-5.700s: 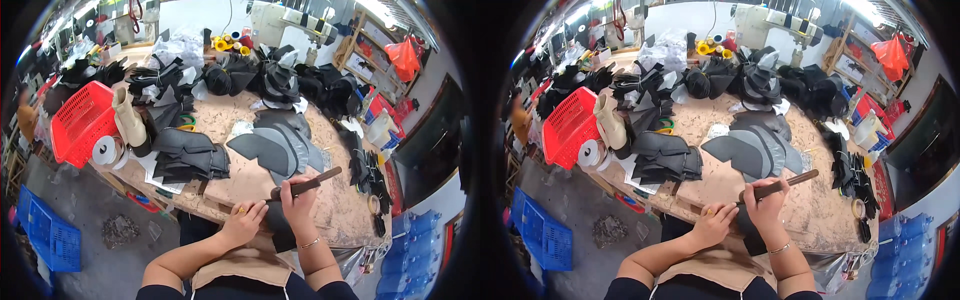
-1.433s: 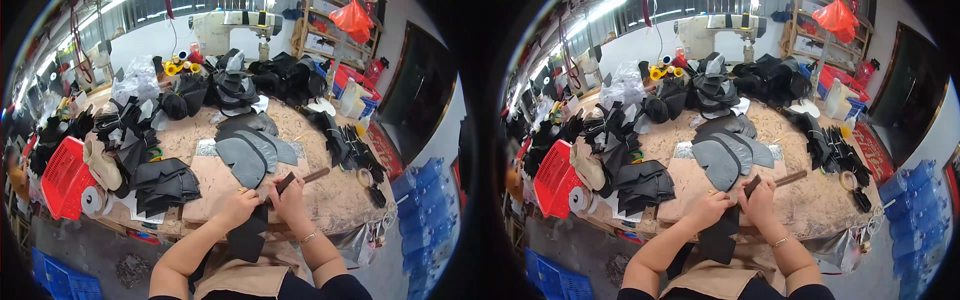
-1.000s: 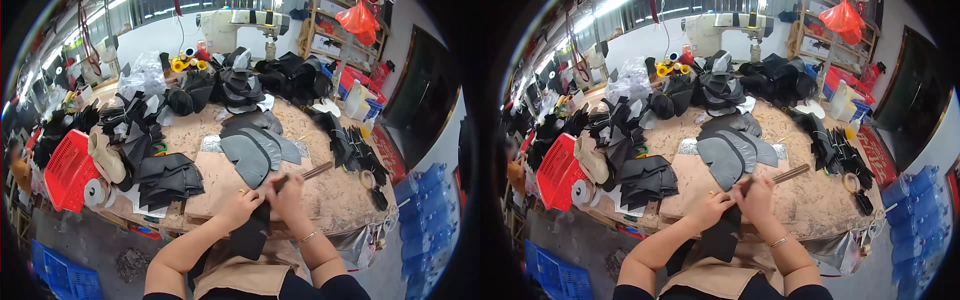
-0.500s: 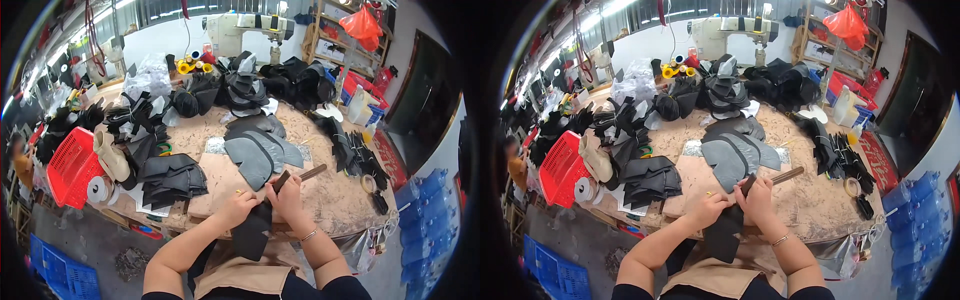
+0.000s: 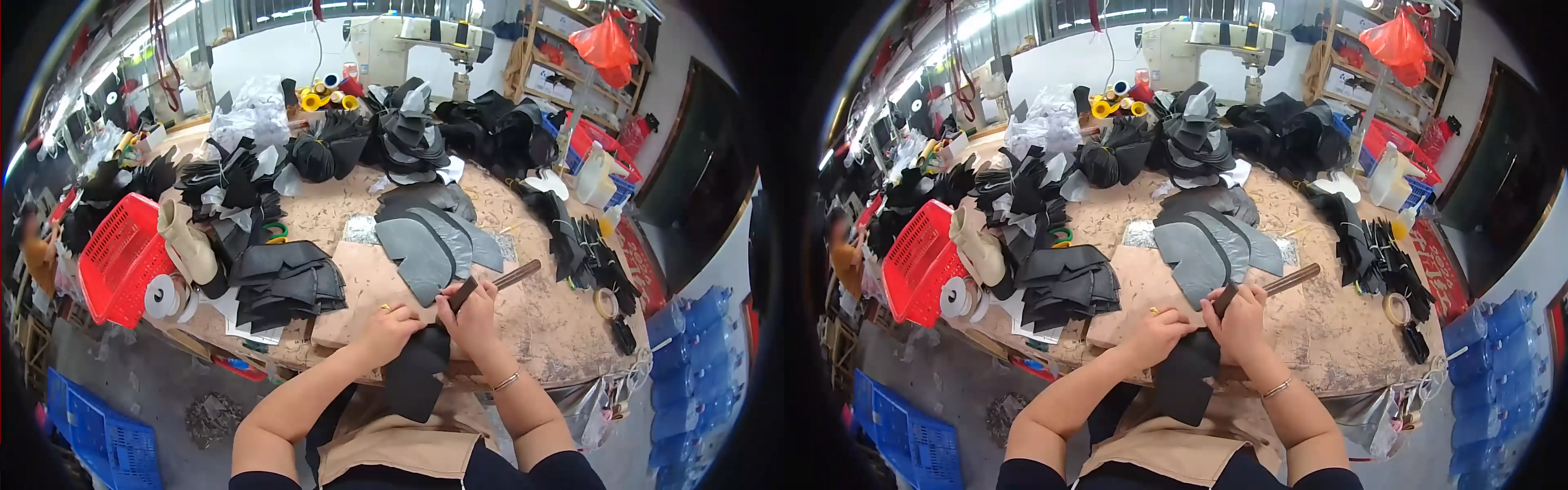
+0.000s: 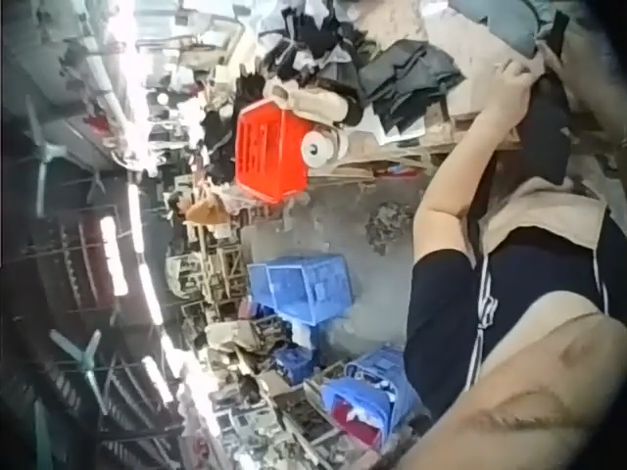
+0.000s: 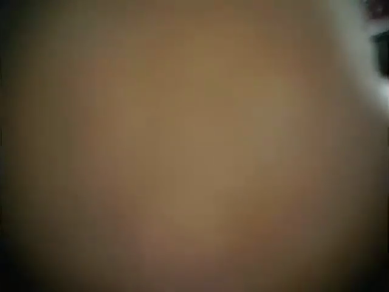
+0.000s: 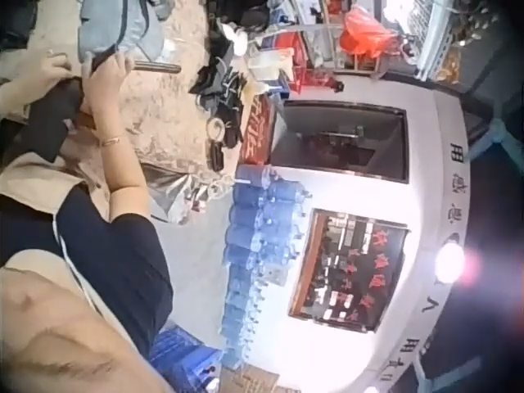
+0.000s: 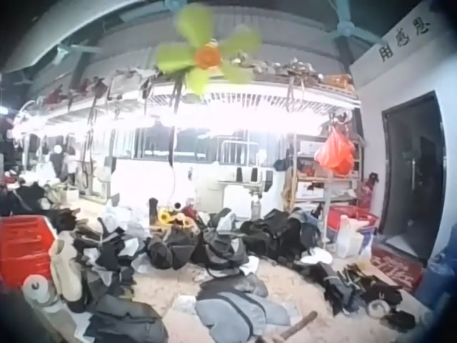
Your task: Hammering and shaping shoe components on a workbench in a factory setting.
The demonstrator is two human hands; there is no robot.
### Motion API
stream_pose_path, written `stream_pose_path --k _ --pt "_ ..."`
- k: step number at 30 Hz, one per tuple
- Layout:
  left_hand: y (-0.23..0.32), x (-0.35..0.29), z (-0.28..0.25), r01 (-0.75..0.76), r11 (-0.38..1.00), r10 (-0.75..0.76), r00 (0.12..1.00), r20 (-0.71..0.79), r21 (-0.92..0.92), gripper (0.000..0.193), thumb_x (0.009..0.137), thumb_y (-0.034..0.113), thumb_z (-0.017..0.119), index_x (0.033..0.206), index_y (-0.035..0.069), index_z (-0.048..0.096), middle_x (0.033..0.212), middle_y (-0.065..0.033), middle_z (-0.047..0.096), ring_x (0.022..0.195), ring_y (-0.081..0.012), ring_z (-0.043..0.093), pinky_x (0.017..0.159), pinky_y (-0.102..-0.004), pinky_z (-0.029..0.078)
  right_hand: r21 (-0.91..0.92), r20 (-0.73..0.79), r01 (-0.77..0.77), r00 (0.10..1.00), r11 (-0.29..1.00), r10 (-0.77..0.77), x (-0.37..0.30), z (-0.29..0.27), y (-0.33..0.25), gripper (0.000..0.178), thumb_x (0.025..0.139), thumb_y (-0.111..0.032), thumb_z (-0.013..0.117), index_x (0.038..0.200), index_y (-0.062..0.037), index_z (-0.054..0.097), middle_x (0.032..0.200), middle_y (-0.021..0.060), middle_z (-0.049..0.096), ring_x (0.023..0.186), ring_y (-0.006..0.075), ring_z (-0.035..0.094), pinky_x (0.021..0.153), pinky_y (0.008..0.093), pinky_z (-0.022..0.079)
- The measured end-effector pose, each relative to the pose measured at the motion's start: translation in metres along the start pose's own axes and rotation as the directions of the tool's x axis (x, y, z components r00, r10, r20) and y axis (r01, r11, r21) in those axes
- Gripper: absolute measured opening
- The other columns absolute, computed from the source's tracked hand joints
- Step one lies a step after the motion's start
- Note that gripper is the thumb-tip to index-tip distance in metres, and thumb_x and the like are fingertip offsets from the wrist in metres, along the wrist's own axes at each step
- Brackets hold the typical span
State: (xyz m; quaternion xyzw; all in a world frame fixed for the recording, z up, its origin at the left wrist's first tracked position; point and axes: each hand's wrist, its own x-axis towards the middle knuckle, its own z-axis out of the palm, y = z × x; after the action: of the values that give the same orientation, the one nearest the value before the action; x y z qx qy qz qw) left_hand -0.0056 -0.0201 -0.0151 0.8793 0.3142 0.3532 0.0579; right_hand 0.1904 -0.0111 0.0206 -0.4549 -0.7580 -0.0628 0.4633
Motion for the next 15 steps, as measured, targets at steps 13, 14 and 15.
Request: stream_pose_path --k 13,14,15 --pt "0.007 0.0 -0.006 -0.112 0.958 0.078 0.988 0.137 0.264 0.027 0.075 0.01 0.058 0.1 0.012 0.069 0.096 -0.0006 0.062 0.095 -0.0193 0.06 0.081 -0.0316 0.05 0.056 0.017 -0.006 1.0 0.998 0.005 0.014 -0.01 -0.01 0.011 0.077 -0.015 0.073 0.079 -0.0091 0.064 0.071 0.0034 0.064 0.074 0.0254 0.058 0.08 0.0394 0.037" --pt "0.007 0.001 -0.005 -0.108 0.959 0.078 0.989 0.123 0.263 0.028 0.075 0.01 0.058 0.101 0.012 0.068 0.096 -0.0009 0.062 0.096 -0.0197 0.06 0.081 -0.0316 0.049 0.044 0.004 0.045 0.999 0.998 -0.045 0.018 -0.012 -0.011 0.011 0.076 -0.015 0.073 0.078 -0.0094 0.064 0.07 0.0029 0.063 0.074 0.0251 0.059 0.08 0.0392 0.037" --pt "0.01 -0.002 -0.004 -0.095 0.961 0.069 0.992 0.109 0.26 0.029 0.075 0.01 0.058 0.102 0.012 0.068 0.097 -0.0012 0.061 0.097 -0.02 0.06 0.082 -0.0315 0.049 0.05 0.012 0.047 0.999 0.998 -0.048 0.018 -0.015 -0.016 0.011 0.076 -0.015 0.073 0.078 -0.0094 0.064 0.07 0.0029 0.063 0.074 0.0251 0.059 0.08 0.0392 0.037"
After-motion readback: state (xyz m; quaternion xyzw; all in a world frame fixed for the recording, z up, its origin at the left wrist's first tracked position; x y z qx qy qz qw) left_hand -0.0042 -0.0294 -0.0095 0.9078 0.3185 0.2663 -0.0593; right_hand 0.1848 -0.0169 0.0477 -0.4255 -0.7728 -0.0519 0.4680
